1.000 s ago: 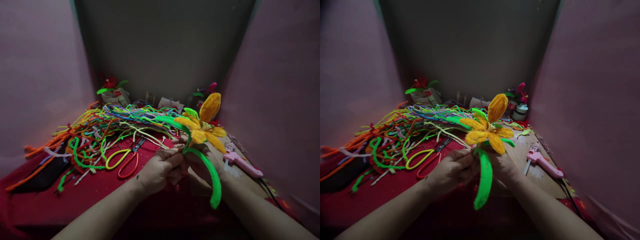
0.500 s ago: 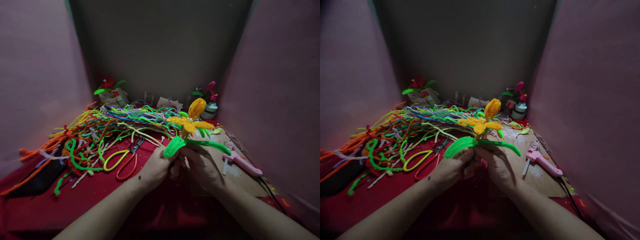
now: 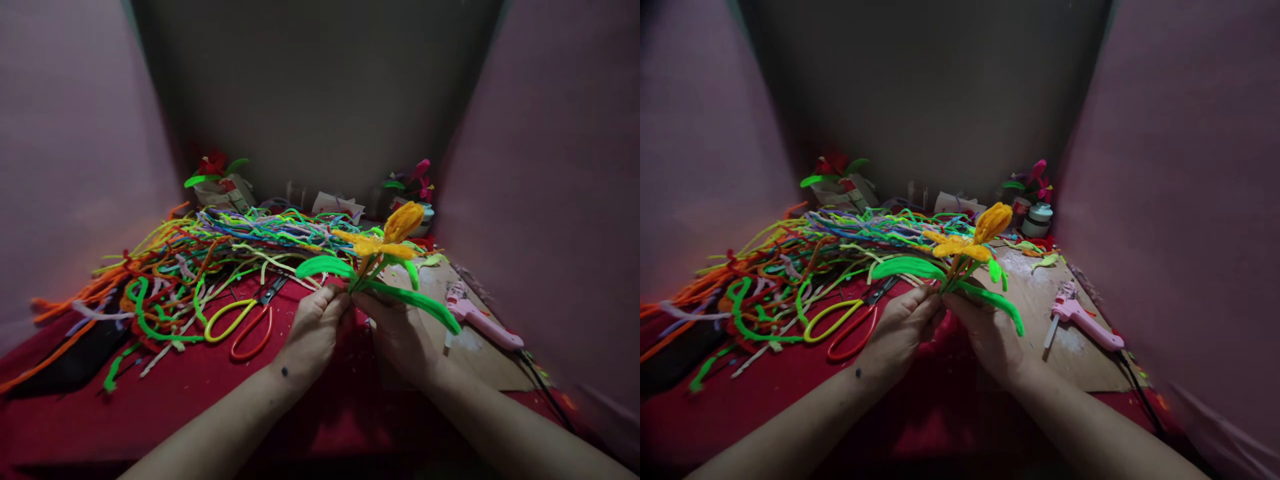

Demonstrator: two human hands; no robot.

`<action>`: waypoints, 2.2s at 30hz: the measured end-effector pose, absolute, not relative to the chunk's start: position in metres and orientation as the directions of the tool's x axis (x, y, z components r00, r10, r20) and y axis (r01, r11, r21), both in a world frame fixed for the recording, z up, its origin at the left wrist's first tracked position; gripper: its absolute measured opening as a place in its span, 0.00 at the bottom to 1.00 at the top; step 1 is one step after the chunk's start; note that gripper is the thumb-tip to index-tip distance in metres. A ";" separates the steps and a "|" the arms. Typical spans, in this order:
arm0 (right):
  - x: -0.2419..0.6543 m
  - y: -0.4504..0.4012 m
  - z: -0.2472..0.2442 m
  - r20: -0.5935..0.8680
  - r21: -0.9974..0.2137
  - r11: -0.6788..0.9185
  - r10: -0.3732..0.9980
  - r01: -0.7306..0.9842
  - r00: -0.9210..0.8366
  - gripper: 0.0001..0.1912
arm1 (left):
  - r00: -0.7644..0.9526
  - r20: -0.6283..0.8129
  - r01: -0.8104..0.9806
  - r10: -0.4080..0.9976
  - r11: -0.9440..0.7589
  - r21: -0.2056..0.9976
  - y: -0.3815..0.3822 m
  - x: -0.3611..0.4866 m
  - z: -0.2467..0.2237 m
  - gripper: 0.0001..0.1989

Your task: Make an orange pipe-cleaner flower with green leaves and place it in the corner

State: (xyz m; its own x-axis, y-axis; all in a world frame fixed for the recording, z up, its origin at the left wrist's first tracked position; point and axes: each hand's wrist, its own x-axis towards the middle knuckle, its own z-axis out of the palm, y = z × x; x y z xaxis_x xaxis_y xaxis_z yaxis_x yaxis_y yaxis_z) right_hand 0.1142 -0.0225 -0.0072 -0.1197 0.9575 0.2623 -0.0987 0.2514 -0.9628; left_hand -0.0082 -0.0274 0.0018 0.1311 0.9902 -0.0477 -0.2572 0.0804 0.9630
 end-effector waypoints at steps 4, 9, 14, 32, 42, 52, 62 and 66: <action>0.116 -0.024 0.004 0.278 -0.960 0.274 0.952 -0.053 -0.130 0.05 | 0.129 0.063 -0.224 0.990 -0.033 0.974 -0.031 -0.010 0.000 0.19; 0.124 -0.022 0.008 0.316 -0.940 0.334 0.930 0.075 -0.188 0.05 | 0.117 0.105 -0.210 0.988 -0.078 0.975 -0.032 -0.011 0.000 0.20; 0.130 -0.015 0.007 0.394 -0.911 0.408 0.906 0.066 -0.156 0.04 | 0.105 0.080 -0.228 0.991 -0.055 0.972 -0.031 -0.012 0.000 0.19; 0.130 -0.006 -0.009 0.083 -0.941 -0.081 0.887 -0.329 -0.455 0.05 | 0.764 -0.087 -0.447 0.639 0.622 0.642 -0.024 -0.024 0.000 0.09; 0.116 -0.016 -0.012 0.029 -0.884 -0.123 0.948 -0.451 -0.316 0.08 | 0.477 -0.050 -0.441 0.877 0.288 0.850 -0.033 -0.016 0.003 0.11; 0.112 -0.020 -0.001 0.170 -0.947 0.099 0.962 -0.306 -0.215 0.08 | 0.159 0.096 -0.099 0.983 -0.081 0.992 -0.034 -0.007 0.002 0.12; 0.119 -0.014 -0.011 0.263 -0.955 0.241 0.958 -0.175 -0.115 0.05 | 0.117 0.076 -0.230 0.990 -0.047 0.972 -0.030 -0.009 -0.006 0.14; 0.117 -0.016 -0.007 0.256 -0.943 0.238 0.965 -0.231 -0.051 0.05 | 0.103 0.072 -0.275 0.992 -0.042 0.961 -0.030 -0.006 -0.003 0.14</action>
State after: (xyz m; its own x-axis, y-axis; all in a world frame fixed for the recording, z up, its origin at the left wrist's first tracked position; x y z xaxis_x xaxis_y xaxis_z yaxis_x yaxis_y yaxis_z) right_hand 0.1166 -0.0163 -0.0067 -0.0513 0.9652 0.2564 -0.2315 0.2382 -0.9432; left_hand -0.0060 -0.0299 -0.0033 0.1027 0.9921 0.0724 -0.2749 -0.0416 0.9606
